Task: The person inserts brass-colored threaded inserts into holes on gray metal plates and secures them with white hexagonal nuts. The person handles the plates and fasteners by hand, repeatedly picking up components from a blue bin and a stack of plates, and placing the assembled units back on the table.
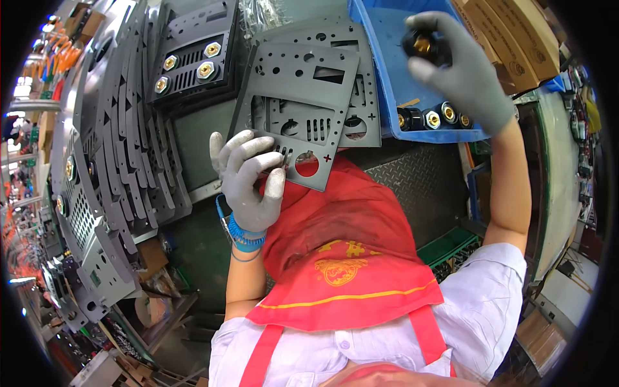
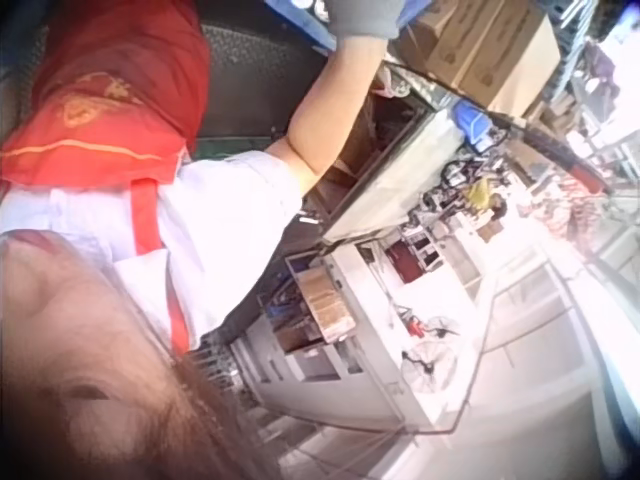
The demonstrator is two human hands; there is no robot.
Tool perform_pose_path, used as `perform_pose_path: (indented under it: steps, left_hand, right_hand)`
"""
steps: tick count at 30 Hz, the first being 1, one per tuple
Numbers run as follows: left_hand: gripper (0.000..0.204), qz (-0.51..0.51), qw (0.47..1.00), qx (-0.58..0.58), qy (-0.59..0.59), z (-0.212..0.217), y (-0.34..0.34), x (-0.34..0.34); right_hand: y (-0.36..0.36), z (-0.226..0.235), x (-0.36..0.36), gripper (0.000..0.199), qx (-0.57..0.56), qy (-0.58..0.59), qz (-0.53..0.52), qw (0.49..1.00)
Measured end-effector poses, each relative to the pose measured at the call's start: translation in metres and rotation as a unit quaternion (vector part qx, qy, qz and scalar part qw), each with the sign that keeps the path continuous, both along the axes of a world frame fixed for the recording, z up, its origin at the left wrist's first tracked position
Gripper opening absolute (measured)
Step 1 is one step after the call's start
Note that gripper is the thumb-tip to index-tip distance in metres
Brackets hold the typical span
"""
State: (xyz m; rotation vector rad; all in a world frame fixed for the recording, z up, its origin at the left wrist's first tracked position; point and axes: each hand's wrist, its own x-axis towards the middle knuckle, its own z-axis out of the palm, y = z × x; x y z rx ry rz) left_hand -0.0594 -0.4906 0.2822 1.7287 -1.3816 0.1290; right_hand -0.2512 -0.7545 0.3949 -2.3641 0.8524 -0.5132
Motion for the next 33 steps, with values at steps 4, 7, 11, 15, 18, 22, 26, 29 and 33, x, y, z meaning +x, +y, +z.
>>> perform_pose_path:
  steps: [4,7,11,15,18,22,26,29,33]
  left_hand:
    - [0.021,0.033,0.999,-0.029,0.0,0.008,-0.004,-0.003]
    - [0.034,0.046,0.996,-0.056,-0.061,0.021,-0.003,-0.015]
    - [0.042,-0.055,0.996,-0.067,-0.035,0.036,0.008,-0.03]
    - [0.03,-0.011,0.995,-0.08,0.065,0.039,0.015,-0.025]
    - [0.032,-0.011,0.988,-0.111,0.104,0.039,0.019,-0.017]
    - [0.033,-0.006,0.994,-0.102,0.032,0.042,0.026,-0.012]
    - [0.034,-0.002,0.996,-0.08,0.042,0.042,0.029,-0.013]
    - [0.034,-0.001,0.991,-0.122,0.055,0.038,0.03,-0.019]
    - [0.035,-0.017,0.971,-0.16,0.18,0.034,0.032,-0.03]
  right_hand:
    - [0.057,-0.003,0.0,0.052,0.184,-0.081,0.164,0.966]
    - [0.079,-0.009,0.012,0.063,0.423,-0.113,0.227,0.87]
    - [0.094,-0.021,0.034,0.059,0.438,-0.108,0.281,0.847]
    - [0.106,-0.027,0.048,0.044,0.541,-0.161,0.219,0.796]
    - [0.109,-0.027,0.058,0.038,0.616,-0.098,0.226,0.748]
    - [0.114,-0.027,0.068,0.042,0.653,-0.103,0.229,0.714]
    - [0.132,-0.035,0.066,0.033,0.568,-0.144,0.182,0.789]
    - [0.148,-0.044,0.058,0.022,0.501,-0.214,0.189,0.817]
    - [0.162,-0.053,0.057,0.022,0.341,-0.277,0.24,0.866]
